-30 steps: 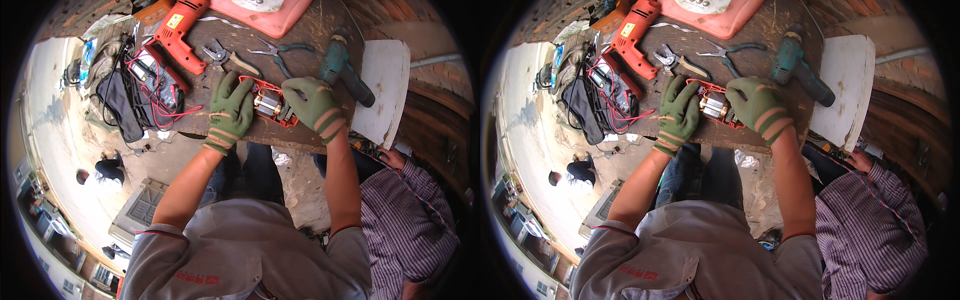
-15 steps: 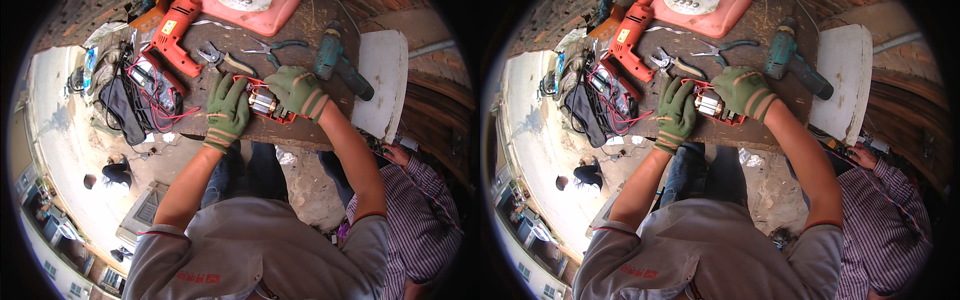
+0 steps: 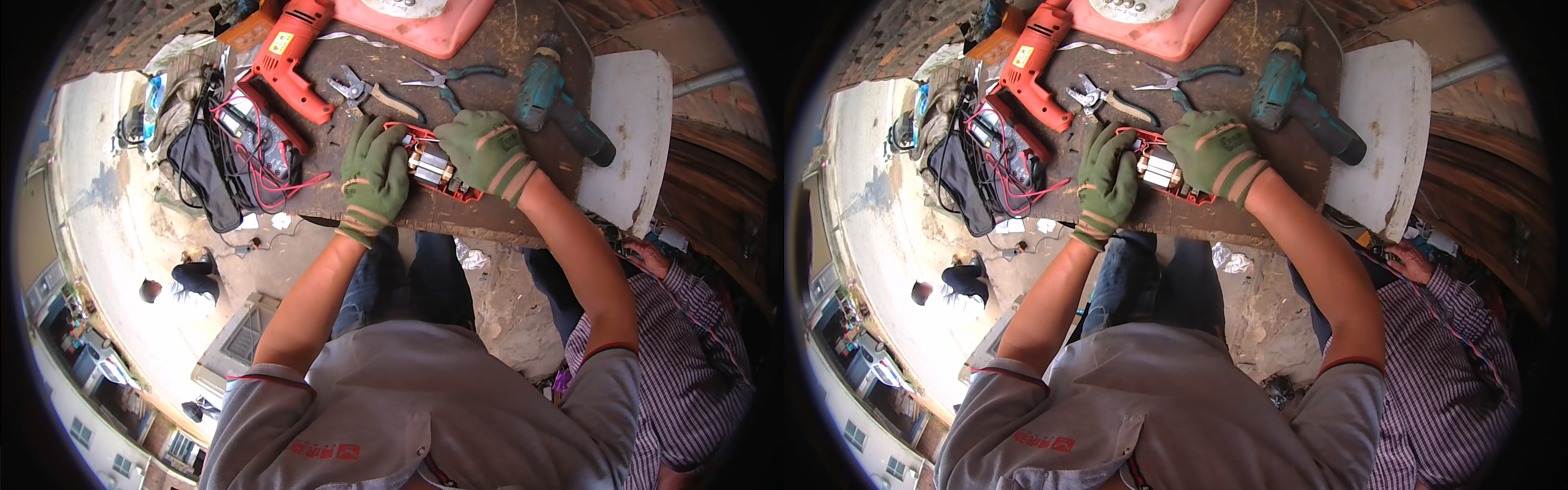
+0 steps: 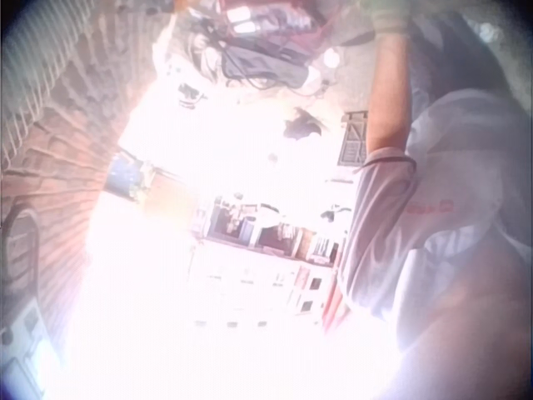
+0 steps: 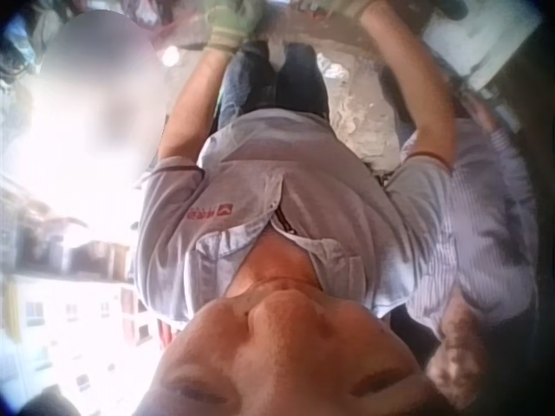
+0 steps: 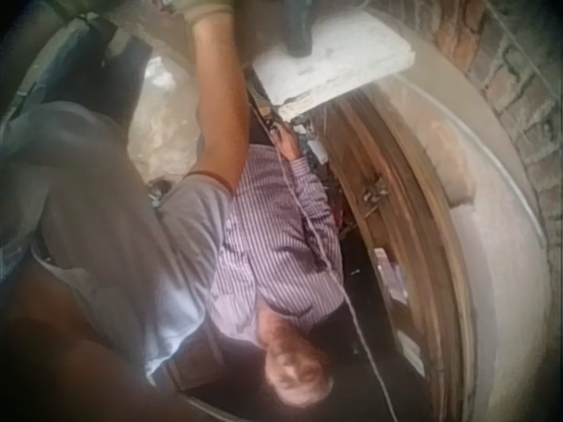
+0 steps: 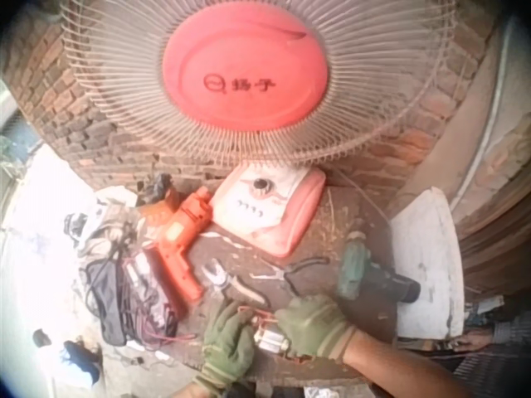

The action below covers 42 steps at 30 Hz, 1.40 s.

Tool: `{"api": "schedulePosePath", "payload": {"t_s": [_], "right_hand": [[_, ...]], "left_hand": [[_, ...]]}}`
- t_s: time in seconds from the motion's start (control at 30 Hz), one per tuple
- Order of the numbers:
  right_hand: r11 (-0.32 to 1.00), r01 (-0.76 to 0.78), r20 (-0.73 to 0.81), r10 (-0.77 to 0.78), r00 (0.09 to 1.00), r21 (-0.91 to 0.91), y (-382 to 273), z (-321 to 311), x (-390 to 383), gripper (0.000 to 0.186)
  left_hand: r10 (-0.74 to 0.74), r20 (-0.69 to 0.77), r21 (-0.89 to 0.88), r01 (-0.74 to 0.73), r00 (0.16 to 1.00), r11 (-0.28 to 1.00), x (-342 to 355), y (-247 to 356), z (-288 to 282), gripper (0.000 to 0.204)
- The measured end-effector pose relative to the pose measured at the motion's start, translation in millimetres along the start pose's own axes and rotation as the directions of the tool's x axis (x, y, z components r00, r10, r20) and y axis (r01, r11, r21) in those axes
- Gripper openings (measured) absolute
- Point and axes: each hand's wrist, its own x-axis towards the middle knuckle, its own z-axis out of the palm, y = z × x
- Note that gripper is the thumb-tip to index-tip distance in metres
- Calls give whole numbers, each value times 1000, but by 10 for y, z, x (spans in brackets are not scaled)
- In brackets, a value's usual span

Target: The person disassembles a red cordless drill on a cluttered workbench, removes the housing to expose the motor and internal components, and manipulates the internal parts with gloved hands. The person then removes gloves and continues handling the exposed motor assembly.

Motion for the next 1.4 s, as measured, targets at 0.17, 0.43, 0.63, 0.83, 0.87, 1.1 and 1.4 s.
{"api": "schedulePosePath", "payload": {"t_s": [0.17,0.43,0.63,0.83,0.87,1.1,1.4], "right_hand": [[957,20,-151,25,988,289,148,129,-42,15],[998,-12,81,8,997,58,31,-54,65,16],[950,-26,343,138,929,-311,-254,-227,263,17],[994,47,103,-57,993,97,171,51,114,15],[988,10,73,-21,997,151,190,82,102,15],[996,65,-6,-65,998,60,153,96,74,14],[991,78,-70,-71,995,110,181,112,64,13]], "left_hand": [[11,-21,-35,-12,1000,999,3,-13,21,29],[8,-20,9,-8,1000,1000,3,-12,24,29],[-6,-35,-21,6,999,1000,-12,-7,26,28],[-7,-12,1,7,1000,1000,4,11,22,28],[-11,-15,8,11,1000,1000,10,12,27,28],[-41,-20,-45,40,999,998,-11,-25,33,29],[9,-31,-34,-10,999,999,9,30,17,30]]}}
